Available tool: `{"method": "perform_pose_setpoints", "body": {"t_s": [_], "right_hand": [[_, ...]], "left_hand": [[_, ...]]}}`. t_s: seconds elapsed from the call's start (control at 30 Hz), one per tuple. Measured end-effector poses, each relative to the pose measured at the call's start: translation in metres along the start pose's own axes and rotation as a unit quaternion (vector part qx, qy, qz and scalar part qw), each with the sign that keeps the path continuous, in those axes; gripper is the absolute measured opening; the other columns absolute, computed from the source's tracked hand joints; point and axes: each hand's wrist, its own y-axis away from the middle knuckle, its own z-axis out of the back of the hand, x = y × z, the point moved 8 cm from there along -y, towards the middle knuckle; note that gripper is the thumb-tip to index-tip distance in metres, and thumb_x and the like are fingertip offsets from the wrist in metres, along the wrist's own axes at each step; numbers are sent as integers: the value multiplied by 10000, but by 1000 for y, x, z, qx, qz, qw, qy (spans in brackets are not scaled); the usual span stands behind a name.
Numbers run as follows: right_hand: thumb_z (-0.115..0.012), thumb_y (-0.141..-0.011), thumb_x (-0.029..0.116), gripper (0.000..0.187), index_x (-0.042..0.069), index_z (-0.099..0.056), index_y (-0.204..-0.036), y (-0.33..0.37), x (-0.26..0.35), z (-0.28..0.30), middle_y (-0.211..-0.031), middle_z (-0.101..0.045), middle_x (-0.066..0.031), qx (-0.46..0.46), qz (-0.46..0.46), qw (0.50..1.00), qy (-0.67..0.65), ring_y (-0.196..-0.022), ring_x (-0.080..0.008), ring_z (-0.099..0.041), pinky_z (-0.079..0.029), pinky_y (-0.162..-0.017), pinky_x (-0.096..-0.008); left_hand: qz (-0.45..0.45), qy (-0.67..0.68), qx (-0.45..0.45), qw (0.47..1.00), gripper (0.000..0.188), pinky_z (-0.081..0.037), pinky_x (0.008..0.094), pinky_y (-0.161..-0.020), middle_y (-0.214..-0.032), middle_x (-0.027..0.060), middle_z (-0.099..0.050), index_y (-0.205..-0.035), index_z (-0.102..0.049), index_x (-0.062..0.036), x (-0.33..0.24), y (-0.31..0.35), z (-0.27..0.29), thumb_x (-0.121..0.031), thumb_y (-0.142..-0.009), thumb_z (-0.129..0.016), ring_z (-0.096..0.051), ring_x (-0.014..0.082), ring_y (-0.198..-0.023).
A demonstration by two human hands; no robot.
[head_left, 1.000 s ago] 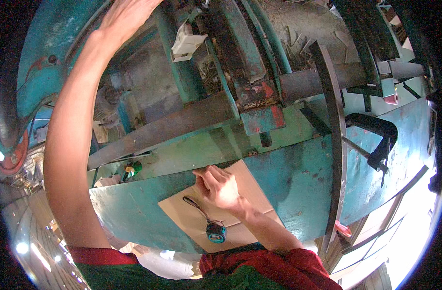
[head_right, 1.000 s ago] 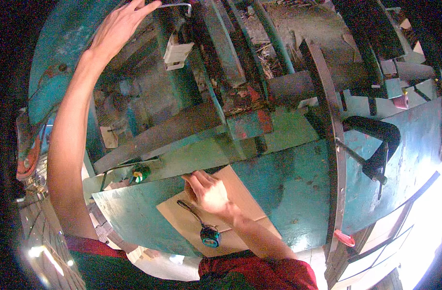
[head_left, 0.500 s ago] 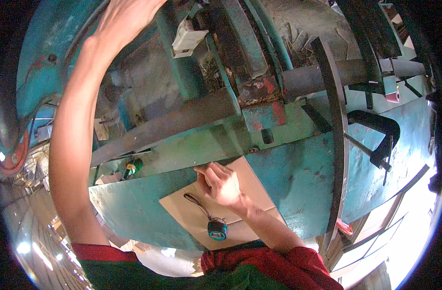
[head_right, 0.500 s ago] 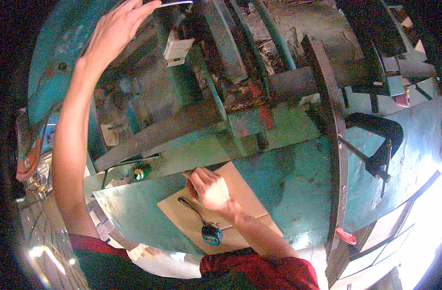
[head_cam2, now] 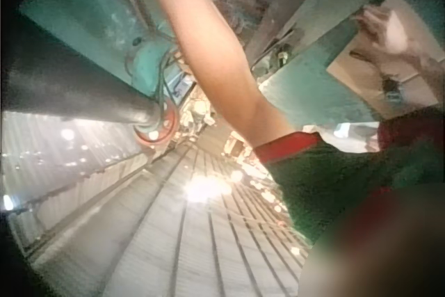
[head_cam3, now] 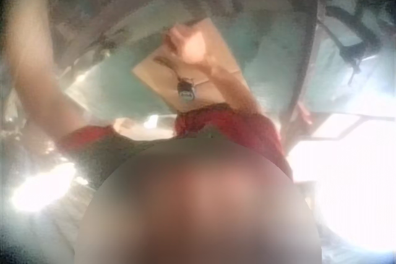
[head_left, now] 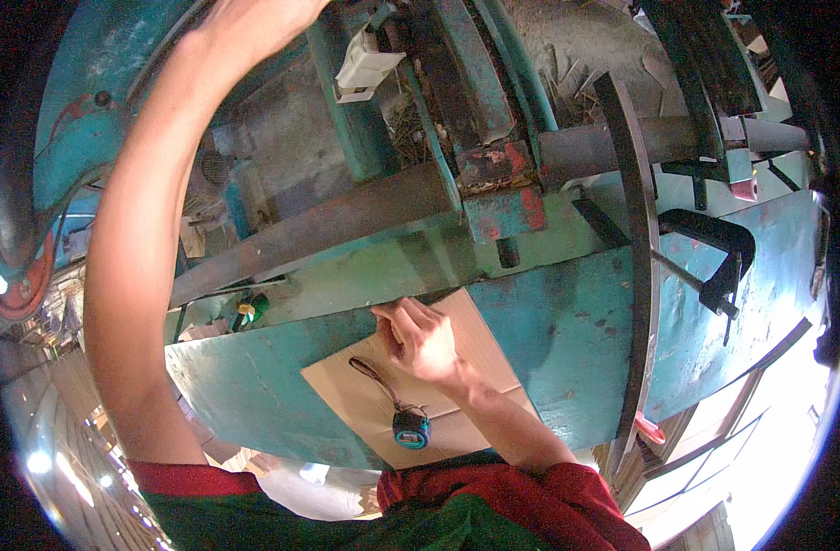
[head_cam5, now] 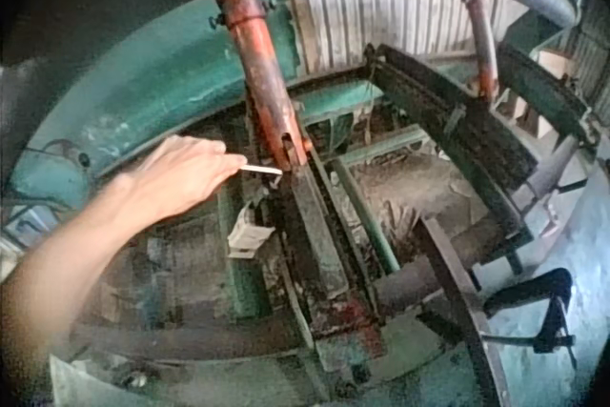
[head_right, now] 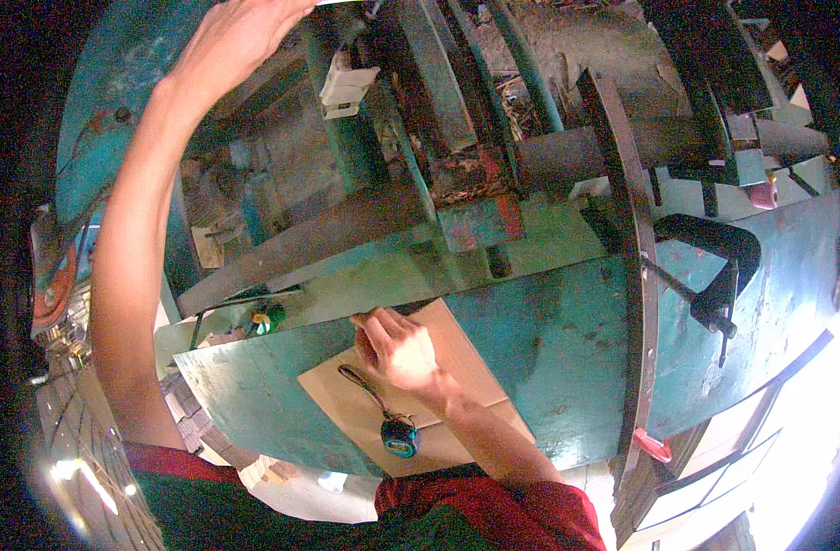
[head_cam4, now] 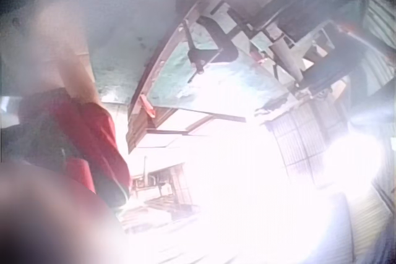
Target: The person uses a utility knife to cut a piece of cardboard on a green industrial machine. They measure the cardboard with a tape measure, clamp it with a C-clamp, and make precise cuts along marked lines.
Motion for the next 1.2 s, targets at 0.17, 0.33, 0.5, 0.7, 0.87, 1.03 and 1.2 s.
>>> {"method": "perform_pose_setpoints", "body": {"t_s": [0.17,0.33,0.5,0.7,0.87,1.03,1.2], "right_hand": [[-717,-723,-49,327,38,-671,-1036,0,1,0,-769,-609,-64,-4,8,1000,12,-654,-237,-645,-529,-548,-363],[-717,-722,-44,343,44,-666,-1050,2,-3,-3,-782,-618,-65,3,3,1000,7,-657,-240,-646,-531,-552,-366],[-716,-723,-44,347,44,-657,-1053,2,-2,-2,-780,-618,-60,0,8,1000,10,-657,-235,-648,-532,-552,-361],[-725,-700,-46,343,44,-662,-1025,0,0,-1,-771,-614,-55,-10,15,1000,15,-635,-217,-634,-524,-541,-348],[-722,-700,-50,337,44,-660,-1017,2,-1,-4,-757,-608,-51,-2,5,1000,17,-621,-209,-624,-511,-534,-340],[-715,-713,-62,337,43,-671,-1030,5,-4,-2,-747,-609,-46,-9,4,1000,8,-628,-192,-636,-523,-554,-330],[-679,-846,-43,247,32,-668,-1081,1,-1,1,-788,-660,-51,-2,-13,1000,-7,-653,-155,-663,-545,-588,-302]], "left_hand": [[38,24,-8,999,244,-542,513,-713,-894,181,-719,-1095,-738,-60,-8,5,8,-205,-1003,-565,-689,393,-830],[105,183,128,969,262,-529,439,-709,-929,160,-756,-1096,-763,-71,28,-8,-18,-229,-996,-579,-693,312,-774],[65,296,167,938,285,-493,375,-704,-846,127,-731,-948,-751,-27,32,-16,-36,-234,-990,-560,-659,212,-779],[195,305,186,913,286,-490,421,-741,-828,139,-715,-882,-731,-33,46,-9,-52,-246,-976,-564,-662,243,-817],[127,174,68,974,321,-570,499,-806,-913,201,-722,-933,-690,-6,-8,1,-64,-284,-996,-542,-690,424,-816],[389,661,124,629,271,-603,386,-611,-779,152,-698,-1042,-649,17,-76,23,-107,-149,-951,-455,-702,230,-644],[393,673,119,615,299,-555,279,-562,-792,15,-678,-1078,-685,-80,-77,34,-88,-318,-1018,-516,-642,98,-650]]}}
